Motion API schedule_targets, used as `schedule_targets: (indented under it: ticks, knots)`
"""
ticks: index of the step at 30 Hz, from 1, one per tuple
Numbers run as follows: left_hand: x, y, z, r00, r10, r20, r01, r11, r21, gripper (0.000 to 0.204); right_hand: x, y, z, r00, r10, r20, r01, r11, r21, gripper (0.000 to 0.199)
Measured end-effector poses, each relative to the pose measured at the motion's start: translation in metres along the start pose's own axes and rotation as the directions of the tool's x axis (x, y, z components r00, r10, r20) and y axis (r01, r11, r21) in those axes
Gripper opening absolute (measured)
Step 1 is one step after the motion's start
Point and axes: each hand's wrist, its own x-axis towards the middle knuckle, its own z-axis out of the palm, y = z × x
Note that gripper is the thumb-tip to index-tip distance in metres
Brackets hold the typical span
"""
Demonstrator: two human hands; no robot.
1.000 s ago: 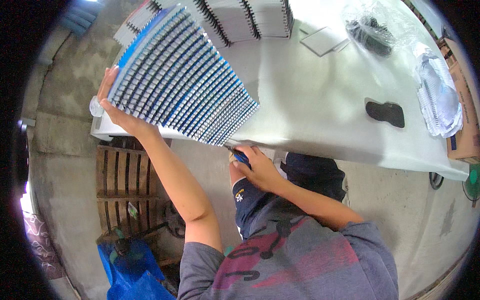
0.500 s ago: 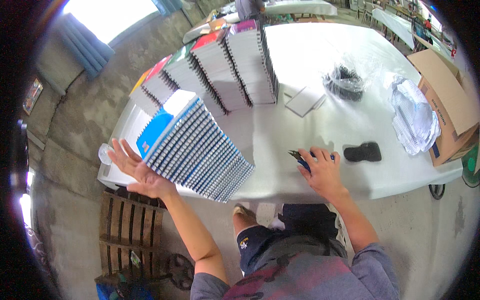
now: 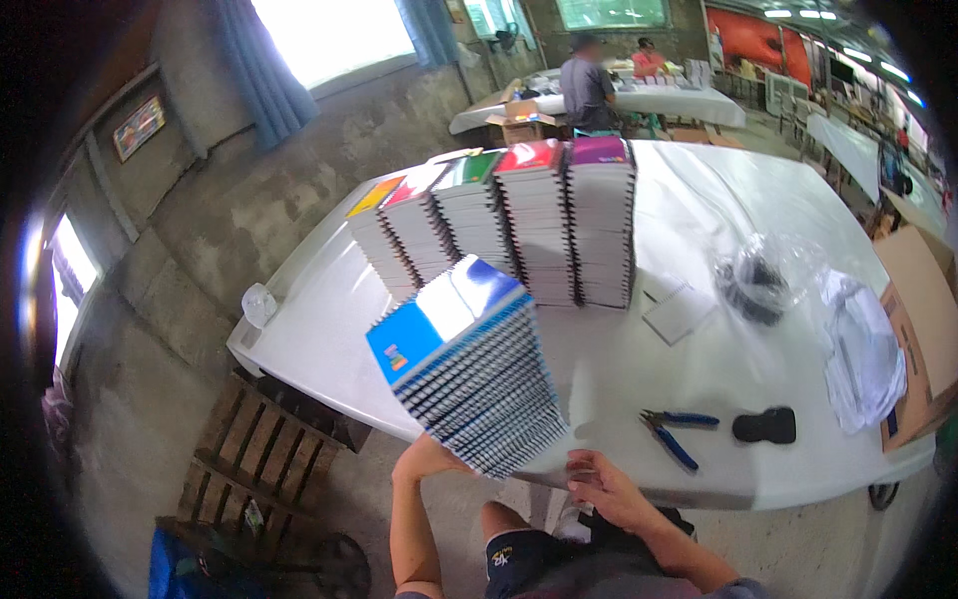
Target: The person uses pliers to trim the metal spiral binding of a stack of blue notebooks. They repeatedly reposition the stack and cut the spiral wire along the edge, then place the cut pieces into a plastic bag on the table.
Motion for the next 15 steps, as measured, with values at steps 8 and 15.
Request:
schedule_targets:
  ticks: [8,15]
  knots:
    - [0.021,-0.039,-0.01,0.988,0.111,0.108,-0.121,0.988,0.095,0.094,0.029,0.0,0.033,0.985,0.171,0.001,-0.112,0.639,0.761,0.052]
    - [0.025,-0.035,-0.013,0.978,0.209,-0.01,-0.208,0.977,0.045,0.064,0.052,0.002,0.054,0.988,0.095,-0.123,0.014,0.736,0.677,0.043]
